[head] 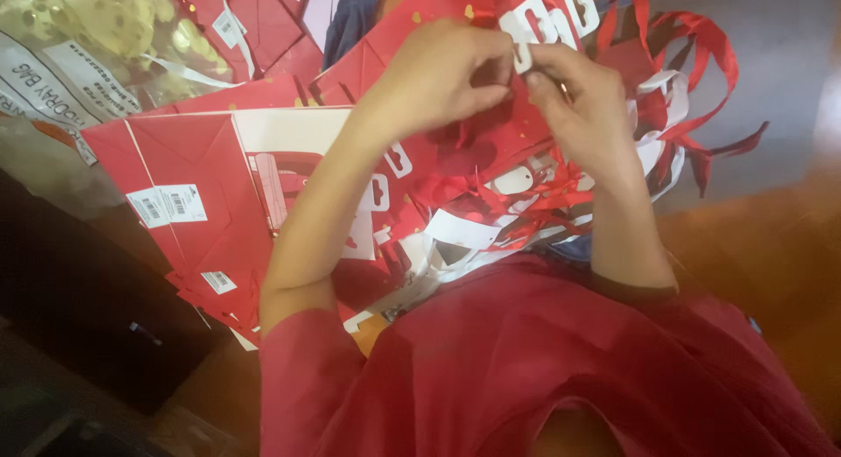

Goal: The person assembles red gift bags by threading red ribbons through white plastic handles and securing them with small red fasteners. The person handles multiple bags one at a time, threading ribbons and attaching fasteners to complete each bag.

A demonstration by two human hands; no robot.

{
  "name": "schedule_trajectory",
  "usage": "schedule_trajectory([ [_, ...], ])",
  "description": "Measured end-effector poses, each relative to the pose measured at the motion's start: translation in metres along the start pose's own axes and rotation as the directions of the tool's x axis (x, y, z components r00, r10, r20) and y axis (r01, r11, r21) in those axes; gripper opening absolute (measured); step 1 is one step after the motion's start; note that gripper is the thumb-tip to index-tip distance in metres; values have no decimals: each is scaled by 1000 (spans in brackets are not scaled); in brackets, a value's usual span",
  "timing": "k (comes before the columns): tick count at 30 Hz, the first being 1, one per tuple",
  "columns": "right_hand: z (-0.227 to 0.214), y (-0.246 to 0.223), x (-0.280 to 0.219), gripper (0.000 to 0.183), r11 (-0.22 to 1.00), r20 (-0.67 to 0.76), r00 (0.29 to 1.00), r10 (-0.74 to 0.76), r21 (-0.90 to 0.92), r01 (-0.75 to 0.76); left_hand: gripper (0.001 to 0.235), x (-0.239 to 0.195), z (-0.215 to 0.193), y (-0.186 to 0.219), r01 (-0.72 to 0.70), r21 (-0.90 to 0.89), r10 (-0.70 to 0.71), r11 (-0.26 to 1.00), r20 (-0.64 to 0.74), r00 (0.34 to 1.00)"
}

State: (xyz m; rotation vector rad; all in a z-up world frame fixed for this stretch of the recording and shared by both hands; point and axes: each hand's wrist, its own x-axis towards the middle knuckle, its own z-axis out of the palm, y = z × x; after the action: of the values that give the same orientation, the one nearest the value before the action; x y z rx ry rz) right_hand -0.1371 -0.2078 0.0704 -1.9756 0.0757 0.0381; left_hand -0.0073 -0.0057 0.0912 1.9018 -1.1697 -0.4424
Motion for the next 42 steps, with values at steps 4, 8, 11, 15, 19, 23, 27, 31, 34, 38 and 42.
schedule_trajectory([
  [4,-10,-8,6,25,989,133,983,127,-90,-116,19,-6,-8,-2,470,-332,-376,818,310,873],
  [8,-13,-11,9,28,996,189,982,-22,-83,39,24,-5,-1,-5,110,-216,-94,970,84,992],
  [11,-12,-9,5,28,993,197,980,-43,-104,64,24,-16,20,-8,149,-158,-149,976,13,989],
  [15,-7,-11,-1,21,977,220,969,116,-199,-72,25,-39,33,-2,2,-104,-18,995,-154,988],
  [19,1,-13,-10,21,988,164,975,152,-40,-148,23,-52,44,16,-4,8,6,1000,-282,960],
  [23,8,-7,-17,11,989,120,993,-22,-143,39,22,-63,49,18,91,-25,-94,996,-232,968],
  [27,9,-5,-16,12,989,110,992,-68,-126,82,26,-61,38,5,46,-212,-92,976,-209,974],
  [31,3,-7,-19,10,970,92,985,-147,-181,162,24,-60,41,2,36,-148,-68,988,-219,973],
  [34,-1,-7,-18,9,948,124,967,-223,-202,245,22,-60,40,0,45,-178,-80,983,-195,978],
  [38,-3,-6,-19,8,941,143,956,-256,-191,281,25,-60,40,1,-9,-163,-25,987,-205,978],
  [42,-1,-4,-22,13,941,152,957,-248,-196,275,27,-62,44,2,11,-148,-45,989,-226,973],
])
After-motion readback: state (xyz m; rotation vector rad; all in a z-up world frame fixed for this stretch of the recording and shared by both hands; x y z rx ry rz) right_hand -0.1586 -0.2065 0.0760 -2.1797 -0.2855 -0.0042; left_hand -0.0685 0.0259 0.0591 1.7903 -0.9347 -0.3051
